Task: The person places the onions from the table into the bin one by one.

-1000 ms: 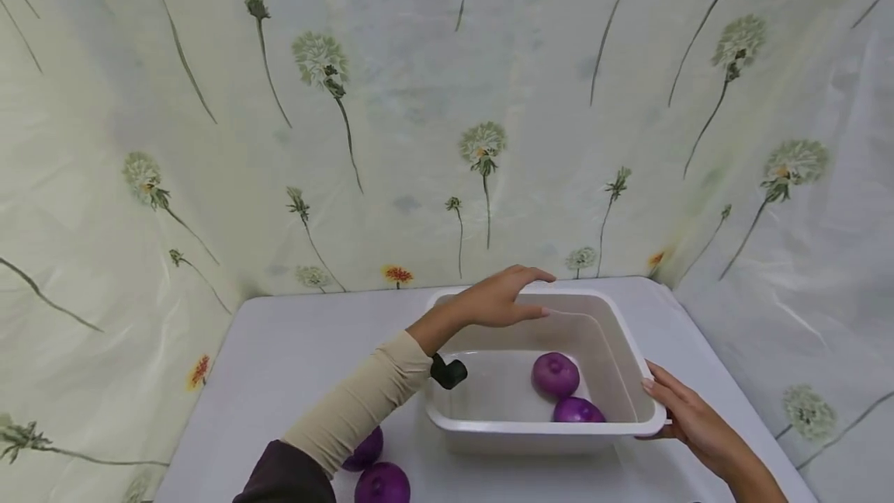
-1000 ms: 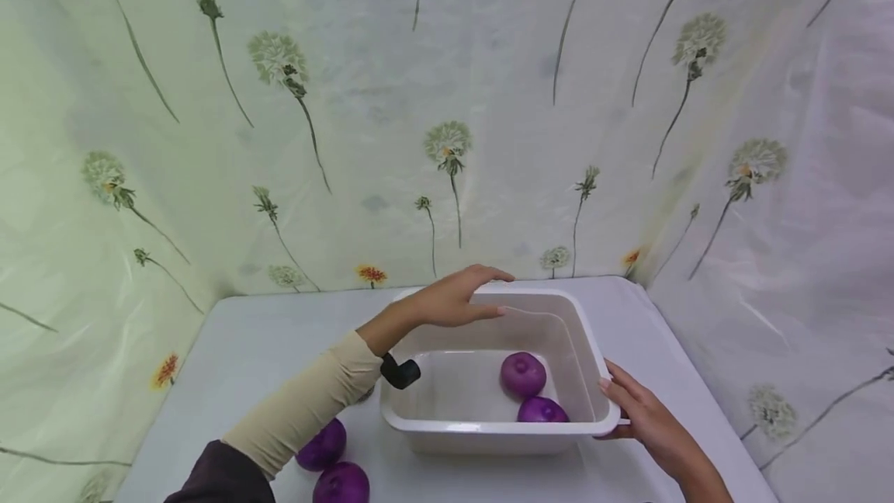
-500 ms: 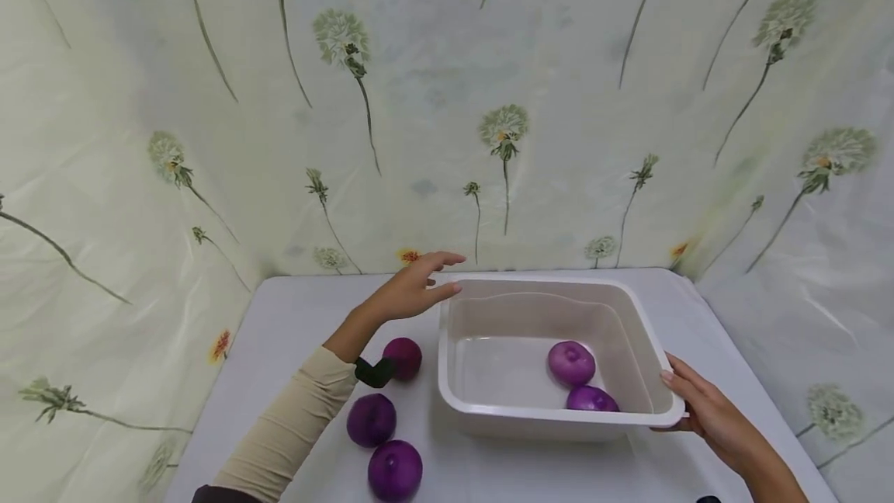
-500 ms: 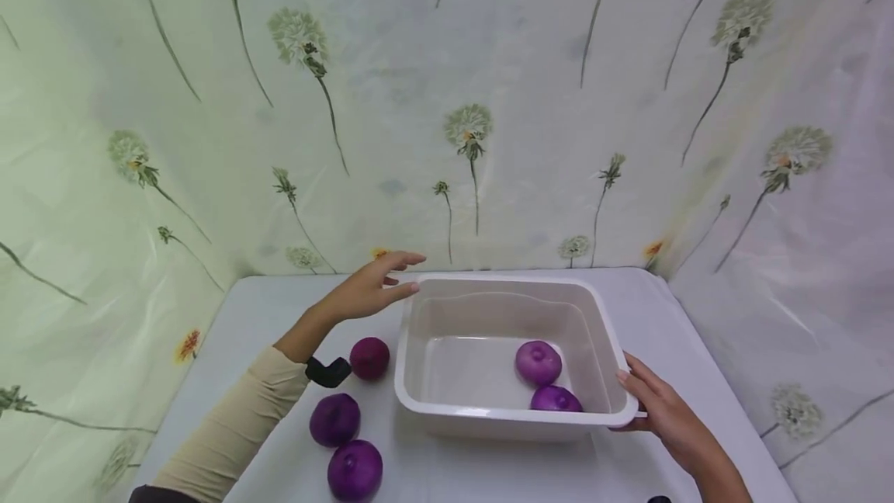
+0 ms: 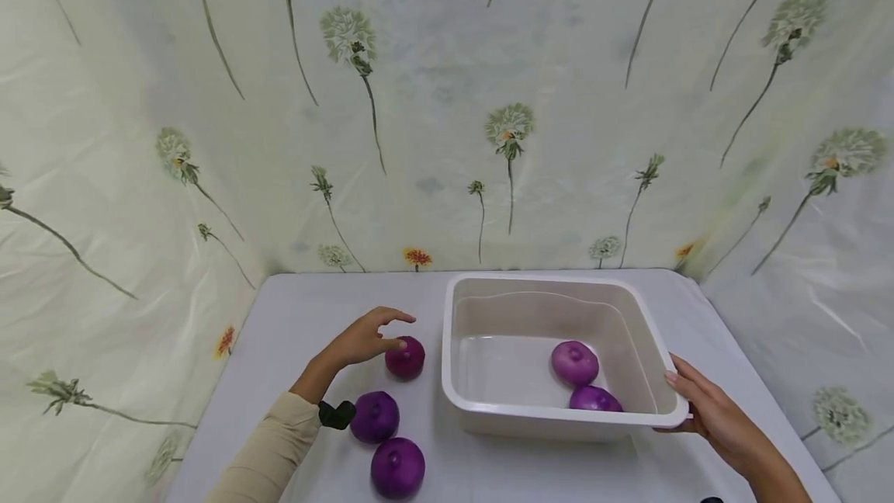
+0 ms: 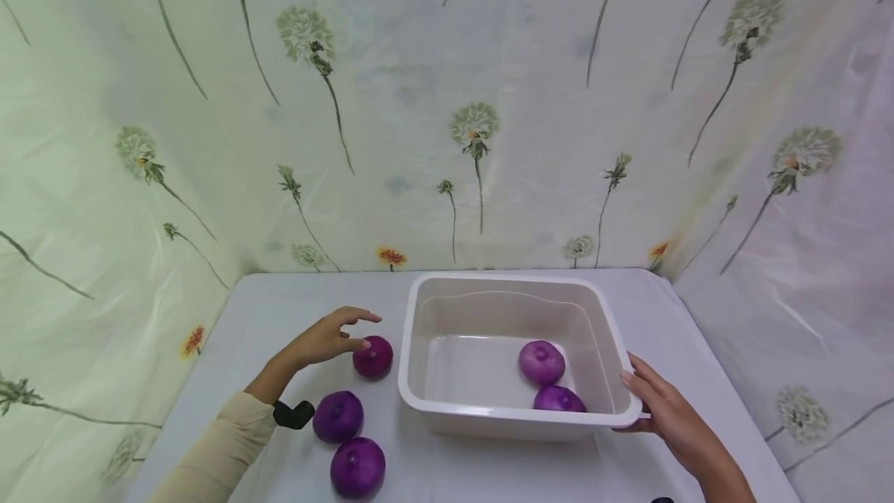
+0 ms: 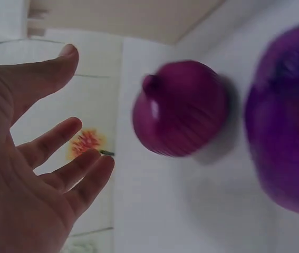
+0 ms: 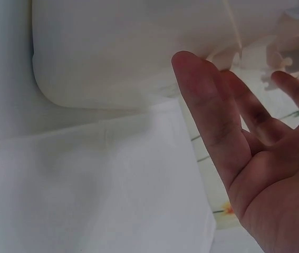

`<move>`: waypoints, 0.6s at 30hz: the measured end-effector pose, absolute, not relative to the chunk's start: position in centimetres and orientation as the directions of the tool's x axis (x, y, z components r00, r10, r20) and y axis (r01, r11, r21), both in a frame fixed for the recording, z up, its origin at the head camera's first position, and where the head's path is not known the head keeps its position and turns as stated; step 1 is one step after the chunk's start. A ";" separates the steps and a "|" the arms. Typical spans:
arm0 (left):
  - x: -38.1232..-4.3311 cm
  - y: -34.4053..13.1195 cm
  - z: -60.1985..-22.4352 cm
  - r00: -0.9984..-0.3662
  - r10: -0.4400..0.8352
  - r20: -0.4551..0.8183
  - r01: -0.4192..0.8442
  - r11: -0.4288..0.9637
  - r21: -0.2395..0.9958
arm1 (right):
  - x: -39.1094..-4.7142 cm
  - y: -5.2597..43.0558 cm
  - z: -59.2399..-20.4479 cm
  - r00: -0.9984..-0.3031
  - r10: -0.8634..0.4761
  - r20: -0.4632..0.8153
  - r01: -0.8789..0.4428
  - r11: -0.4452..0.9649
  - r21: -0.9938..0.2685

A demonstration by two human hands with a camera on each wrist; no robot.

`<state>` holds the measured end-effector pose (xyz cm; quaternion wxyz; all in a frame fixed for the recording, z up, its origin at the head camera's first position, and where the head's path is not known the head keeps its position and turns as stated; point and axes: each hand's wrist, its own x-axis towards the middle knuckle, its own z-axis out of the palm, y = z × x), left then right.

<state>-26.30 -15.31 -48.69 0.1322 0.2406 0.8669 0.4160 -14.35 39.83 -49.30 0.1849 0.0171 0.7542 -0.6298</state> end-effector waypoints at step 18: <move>-26.4 -16.1 -55.2 -0.842 0.526 -0.117 0.209 0.518 0.829 | -14.1 39.9 -49.4 -0.936 -0.200 -0.291 0.255 0.189 -0.948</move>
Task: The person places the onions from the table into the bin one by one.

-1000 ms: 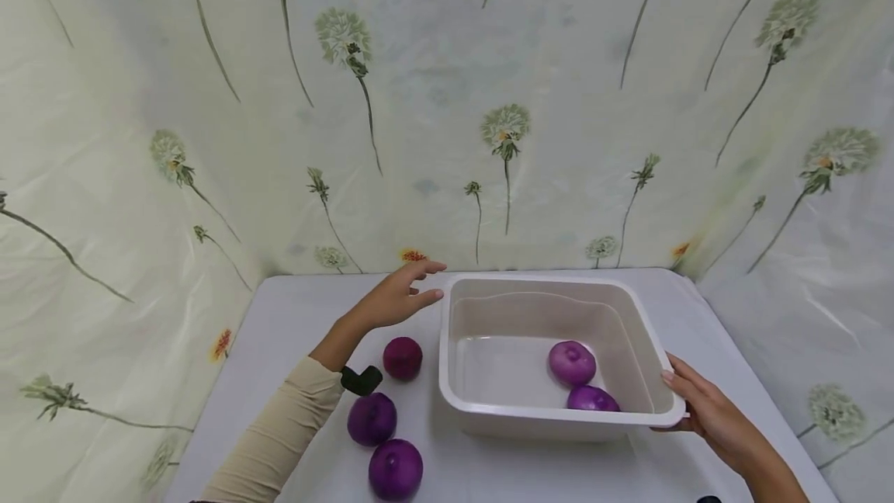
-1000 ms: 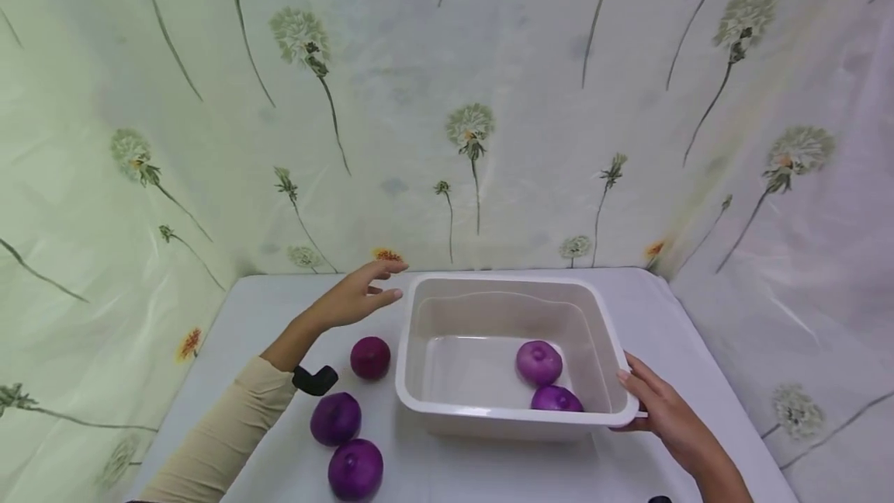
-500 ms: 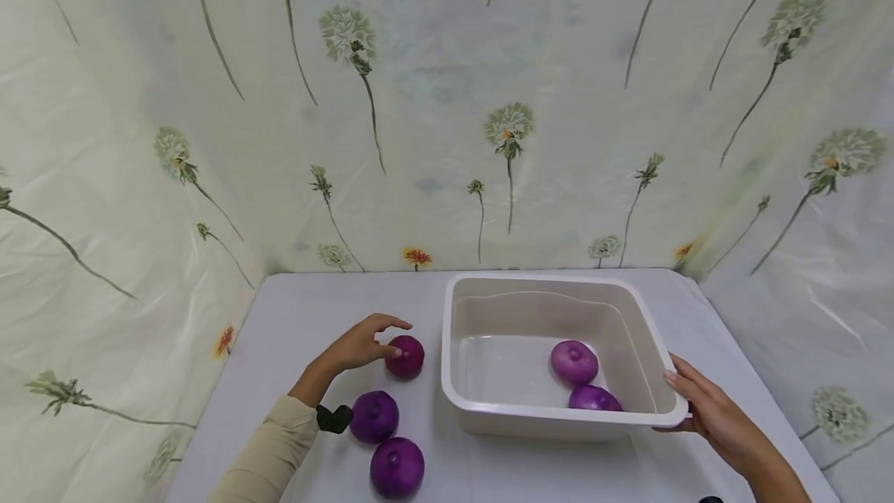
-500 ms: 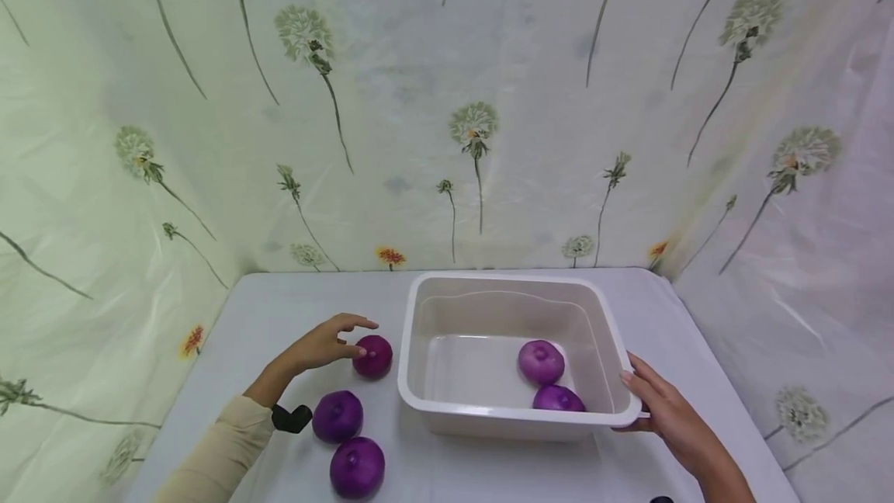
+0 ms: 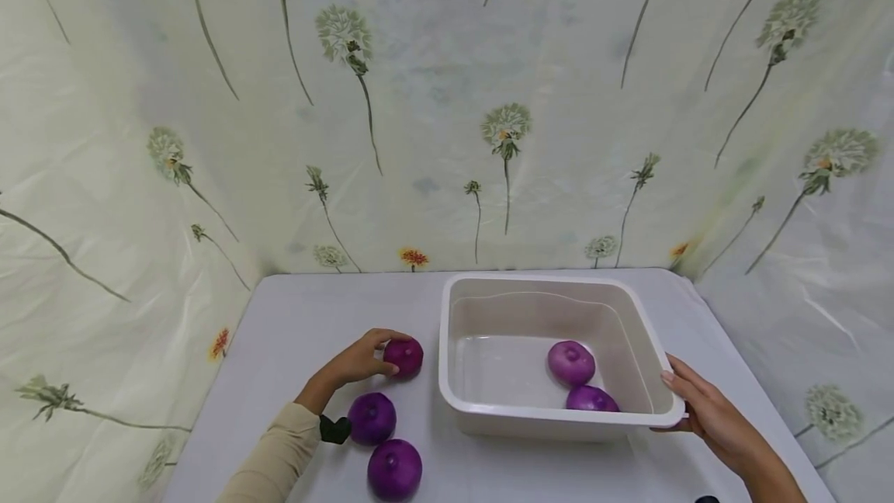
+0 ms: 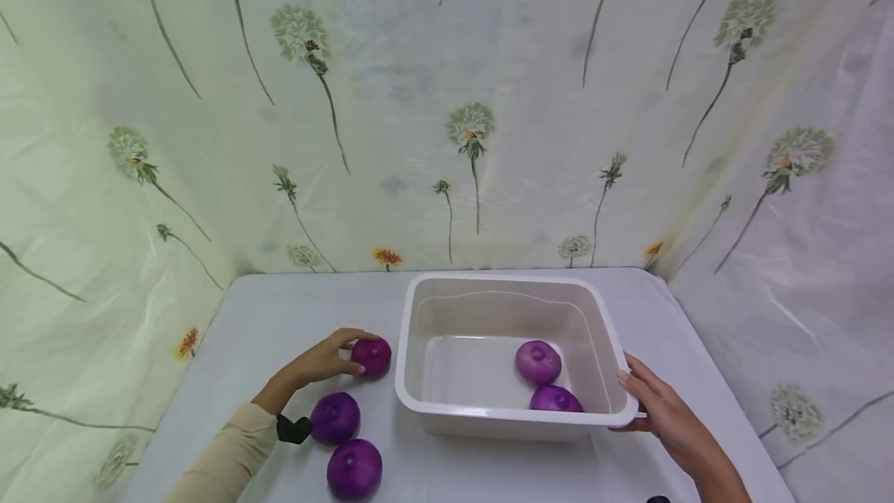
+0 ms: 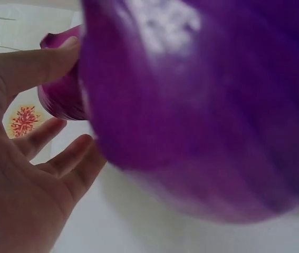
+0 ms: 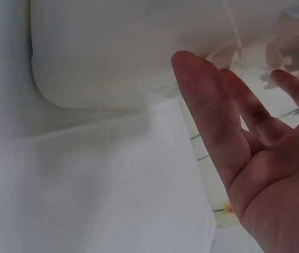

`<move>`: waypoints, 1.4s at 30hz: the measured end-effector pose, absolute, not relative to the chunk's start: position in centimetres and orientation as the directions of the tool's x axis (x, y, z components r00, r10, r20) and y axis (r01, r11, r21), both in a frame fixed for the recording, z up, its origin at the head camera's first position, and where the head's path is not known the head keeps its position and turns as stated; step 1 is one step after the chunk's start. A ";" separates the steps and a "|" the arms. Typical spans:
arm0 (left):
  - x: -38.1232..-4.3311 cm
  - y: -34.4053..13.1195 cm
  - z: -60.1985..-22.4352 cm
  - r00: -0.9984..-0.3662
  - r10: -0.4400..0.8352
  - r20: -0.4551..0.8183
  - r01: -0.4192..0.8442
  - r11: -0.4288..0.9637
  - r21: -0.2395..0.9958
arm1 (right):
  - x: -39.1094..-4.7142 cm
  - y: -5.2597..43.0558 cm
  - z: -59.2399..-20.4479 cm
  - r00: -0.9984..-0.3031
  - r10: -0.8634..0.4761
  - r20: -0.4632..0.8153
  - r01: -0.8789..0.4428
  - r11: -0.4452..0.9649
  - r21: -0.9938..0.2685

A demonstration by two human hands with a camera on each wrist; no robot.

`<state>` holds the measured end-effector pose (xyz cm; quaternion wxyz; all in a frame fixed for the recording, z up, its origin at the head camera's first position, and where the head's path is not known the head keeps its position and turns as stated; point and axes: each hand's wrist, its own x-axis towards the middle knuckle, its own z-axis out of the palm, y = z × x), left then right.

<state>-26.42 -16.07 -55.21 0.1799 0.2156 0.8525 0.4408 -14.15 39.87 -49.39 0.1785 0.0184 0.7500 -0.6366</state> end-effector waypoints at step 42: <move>-26.6 -17.1 -52.4 -0.893 0.435 -0.113 0.115 0.463 0.879 | -13.9 39.6 -49.1 -0.945 -0.185 -0.271 0.229 0.220 -0.948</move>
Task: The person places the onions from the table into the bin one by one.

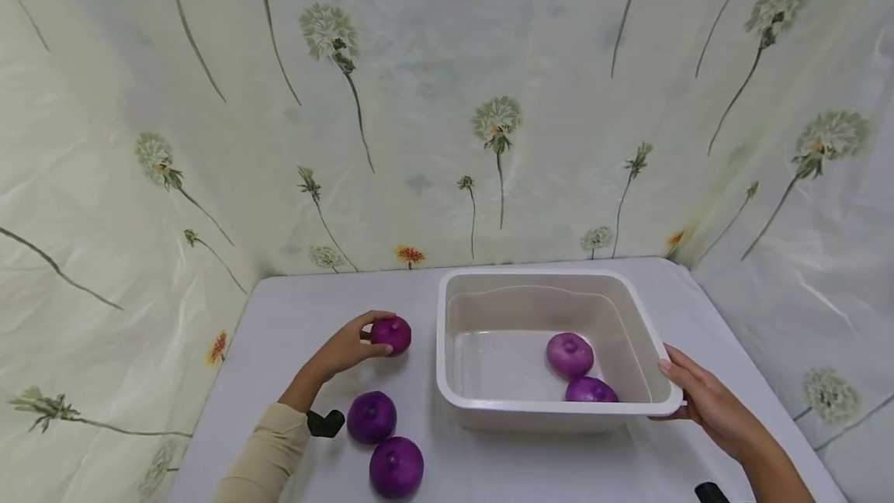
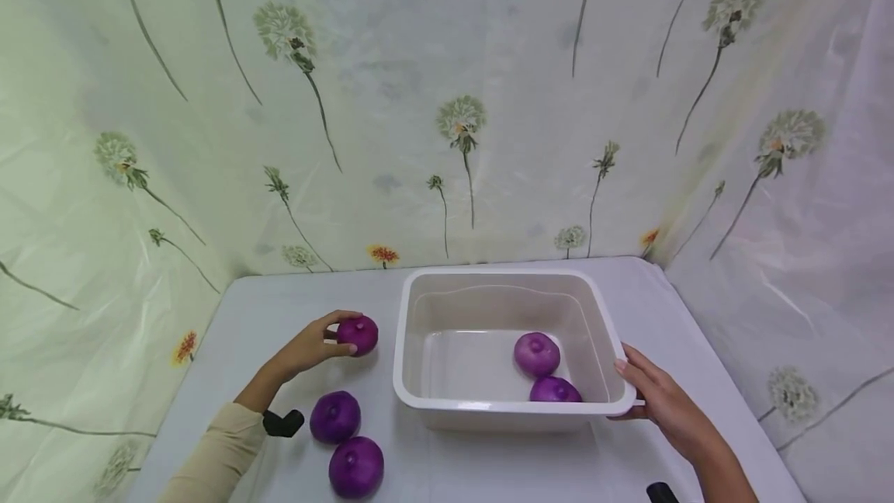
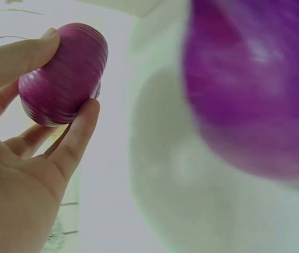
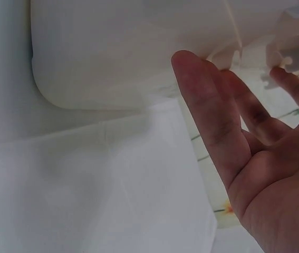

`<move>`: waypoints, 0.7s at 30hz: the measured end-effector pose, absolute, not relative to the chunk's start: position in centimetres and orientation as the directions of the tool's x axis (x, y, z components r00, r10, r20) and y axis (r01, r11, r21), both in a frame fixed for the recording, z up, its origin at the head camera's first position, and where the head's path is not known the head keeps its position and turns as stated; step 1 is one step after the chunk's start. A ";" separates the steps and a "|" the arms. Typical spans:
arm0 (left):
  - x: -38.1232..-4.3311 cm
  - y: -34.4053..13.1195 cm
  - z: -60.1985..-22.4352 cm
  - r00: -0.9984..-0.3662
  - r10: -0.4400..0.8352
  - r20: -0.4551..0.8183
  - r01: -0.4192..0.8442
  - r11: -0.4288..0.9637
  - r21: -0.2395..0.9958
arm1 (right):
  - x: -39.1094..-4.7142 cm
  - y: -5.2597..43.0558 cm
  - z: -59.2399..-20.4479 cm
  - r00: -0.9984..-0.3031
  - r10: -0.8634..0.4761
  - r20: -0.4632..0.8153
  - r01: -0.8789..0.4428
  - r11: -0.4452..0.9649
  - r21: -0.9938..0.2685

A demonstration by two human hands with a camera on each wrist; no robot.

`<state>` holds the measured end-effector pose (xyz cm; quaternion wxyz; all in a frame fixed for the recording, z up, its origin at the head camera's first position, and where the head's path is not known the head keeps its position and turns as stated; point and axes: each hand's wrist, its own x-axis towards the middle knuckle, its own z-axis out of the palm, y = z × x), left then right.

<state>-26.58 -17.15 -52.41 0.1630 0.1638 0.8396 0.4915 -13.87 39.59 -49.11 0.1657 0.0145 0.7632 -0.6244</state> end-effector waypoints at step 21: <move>-28.2 -12.4 -41.4 -0.817 0.577 0.022 0.281 0.364 0.888 | -13.8 39.8 -49.4 -0.944 -0.170 -0.282 0.239 0.235 -0.942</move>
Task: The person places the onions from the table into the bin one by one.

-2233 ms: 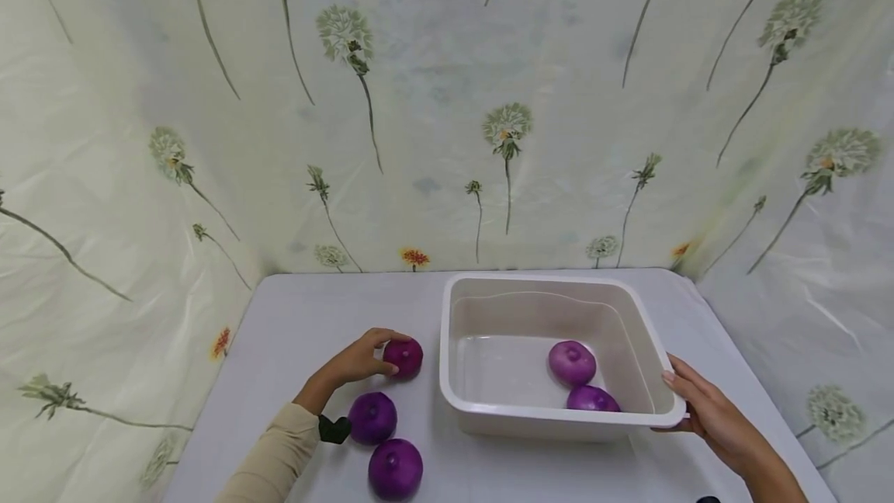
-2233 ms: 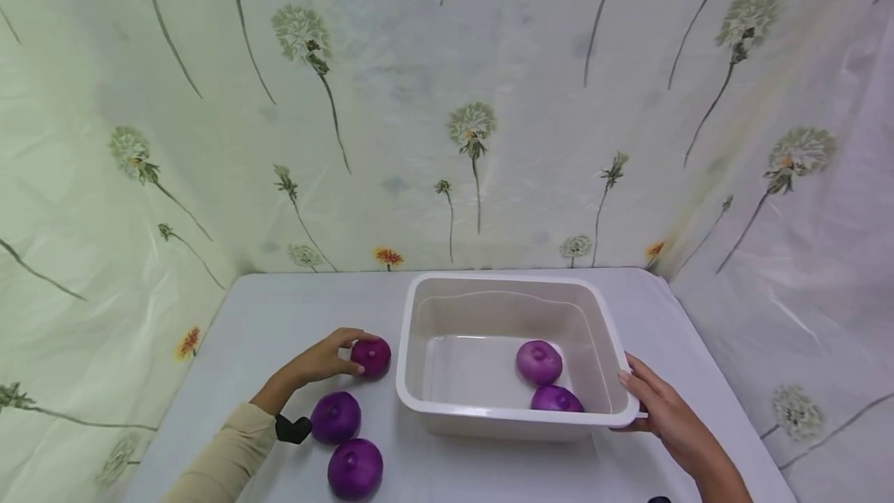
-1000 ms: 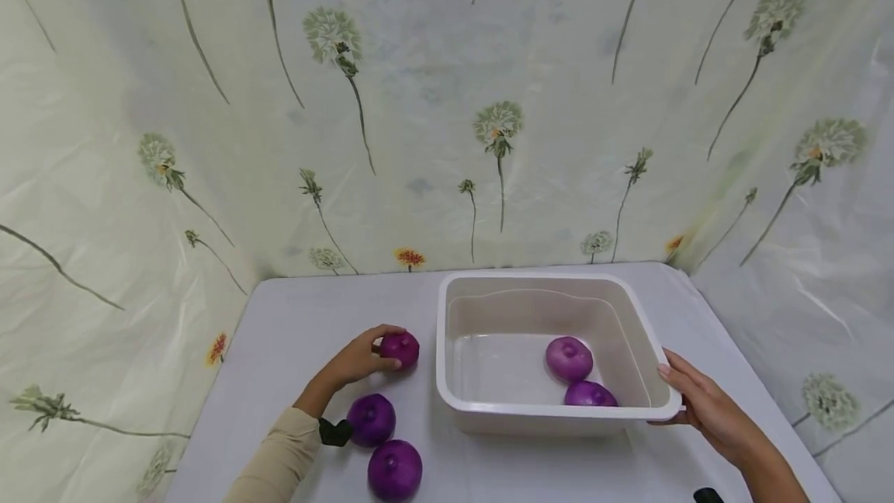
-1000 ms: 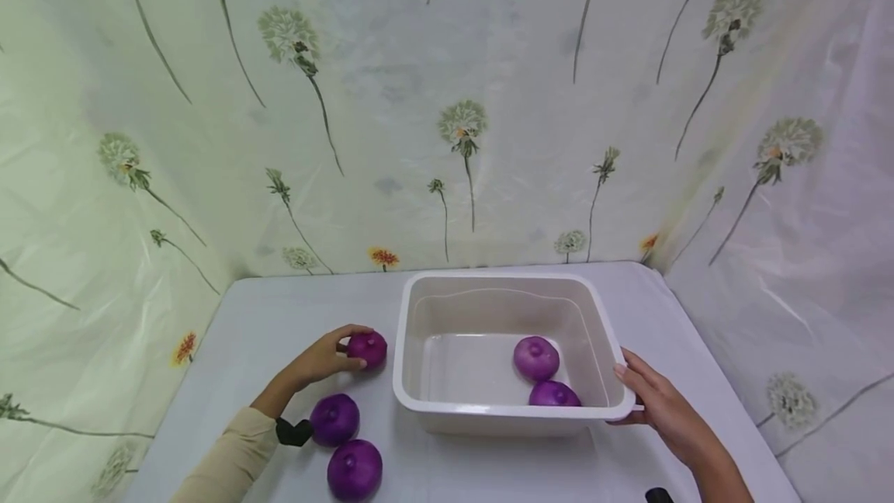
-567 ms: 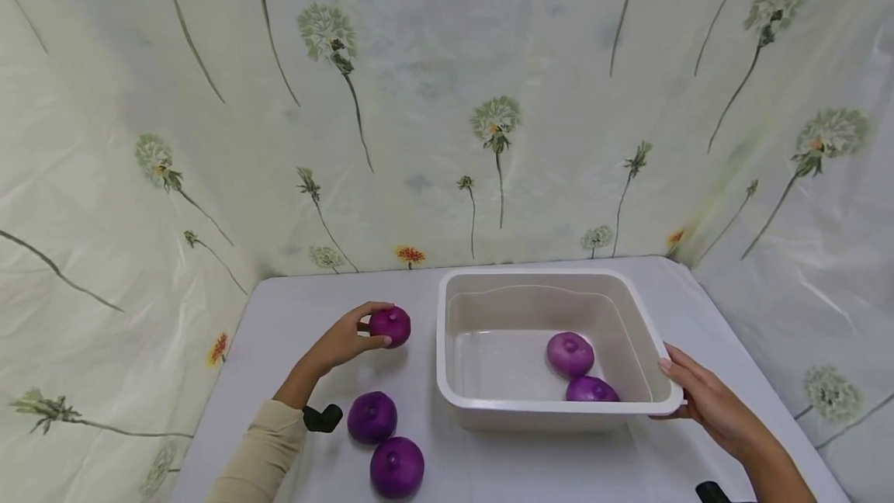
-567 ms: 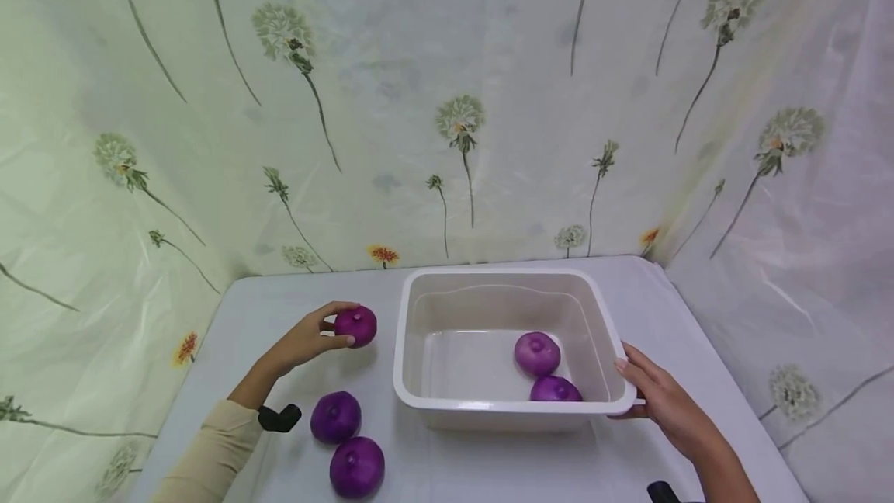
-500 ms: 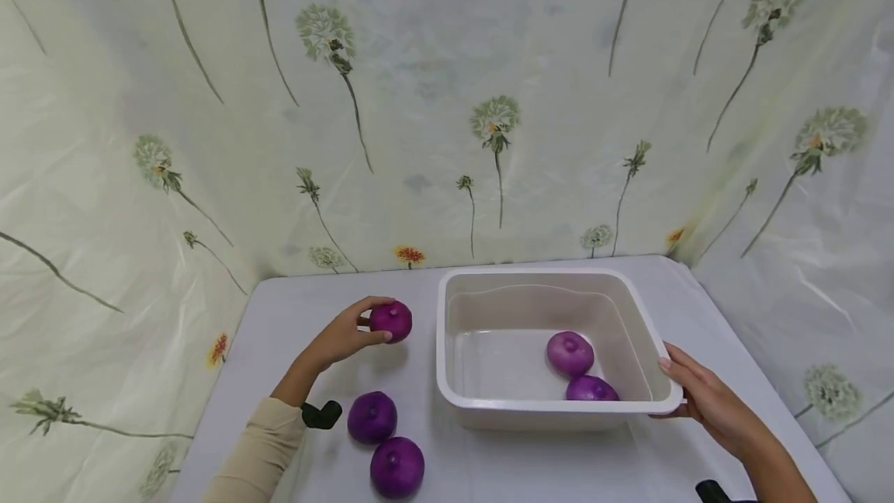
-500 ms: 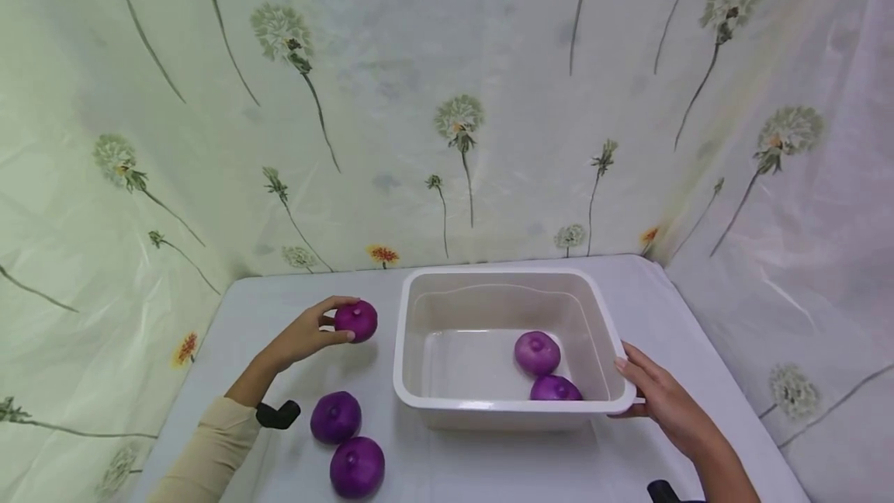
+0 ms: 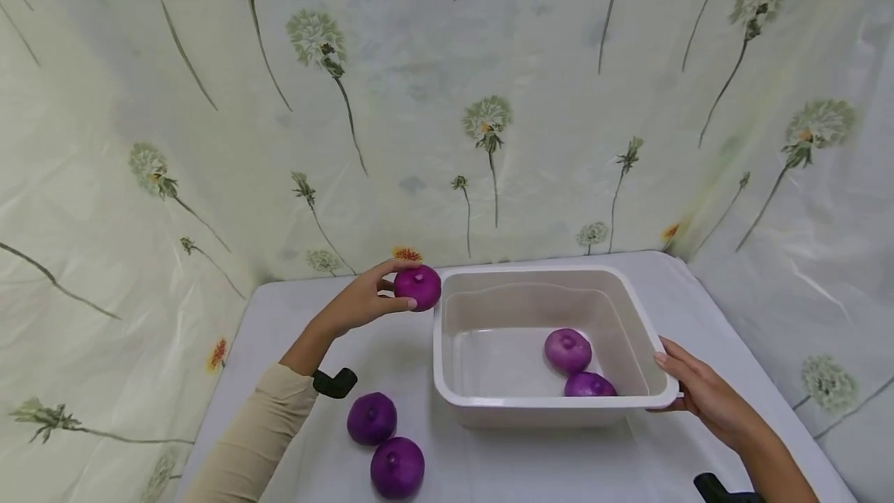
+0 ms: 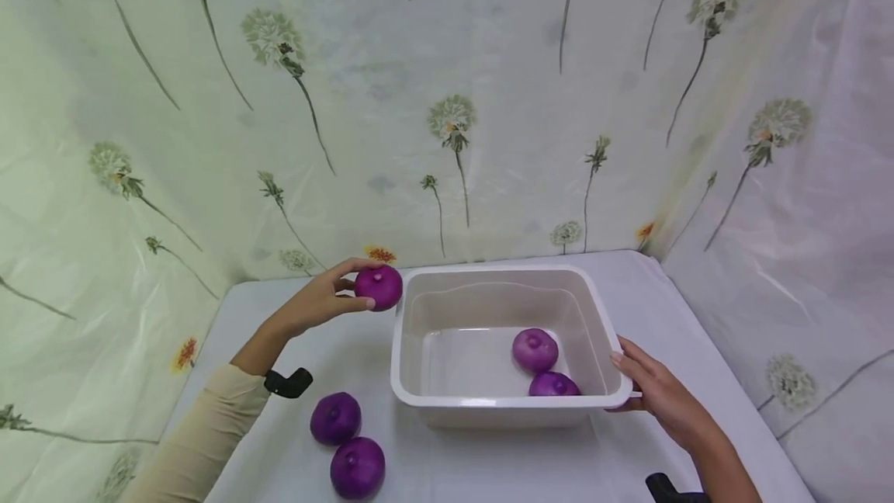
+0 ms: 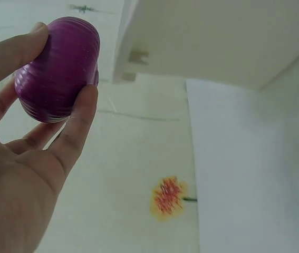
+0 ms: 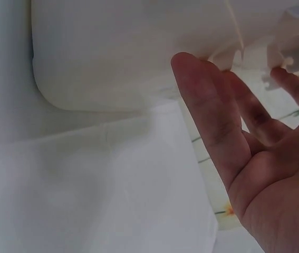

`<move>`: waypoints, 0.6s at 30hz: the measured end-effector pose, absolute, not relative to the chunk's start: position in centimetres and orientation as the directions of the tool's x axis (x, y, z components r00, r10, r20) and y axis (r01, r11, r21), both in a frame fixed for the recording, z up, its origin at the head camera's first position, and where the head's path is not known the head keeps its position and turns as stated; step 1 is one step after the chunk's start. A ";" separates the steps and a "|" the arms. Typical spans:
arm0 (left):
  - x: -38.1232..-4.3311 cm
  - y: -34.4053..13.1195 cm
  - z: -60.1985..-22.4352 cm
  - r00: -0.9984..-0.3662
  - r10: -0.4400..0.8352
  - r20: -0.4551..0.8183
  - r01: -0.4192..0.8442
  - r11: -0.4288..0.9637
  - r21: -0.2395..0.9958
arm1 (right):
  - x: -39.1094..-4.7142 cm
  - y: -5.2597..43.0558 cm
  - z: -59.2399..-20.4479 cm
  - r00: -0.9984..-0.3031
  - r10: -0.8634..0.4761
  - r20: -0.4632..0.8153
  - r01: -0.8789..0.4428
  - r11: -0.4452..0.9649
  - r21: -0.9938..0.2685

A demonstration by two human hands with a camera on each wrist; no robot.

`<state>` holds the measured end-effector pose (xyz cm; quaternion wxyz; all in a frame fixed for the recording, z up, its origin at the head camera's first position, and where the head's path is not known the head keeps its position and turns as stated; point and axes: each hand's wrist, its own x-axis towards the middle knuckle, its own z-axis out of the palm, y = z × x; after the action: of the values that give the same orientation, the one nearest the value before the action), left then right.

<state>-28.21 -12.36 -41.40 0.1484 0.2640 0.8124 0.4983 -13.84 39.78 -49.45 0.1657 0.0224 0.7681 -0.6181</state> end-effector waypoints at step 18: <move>-30.1 -2.1 -39.5 -0.629 0.777 -0.025 0.381 0.336 0.861 | -13.8 39.6 -49.3 -0.946 -0.116 -0.301 0.264 0.260 -0.929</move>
<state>-30.09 -2.10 -39.49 0.2234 0.3683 0.7861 0.4433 -13.78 39.64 -49.27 0.1568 0.0474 0.7782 -0.6063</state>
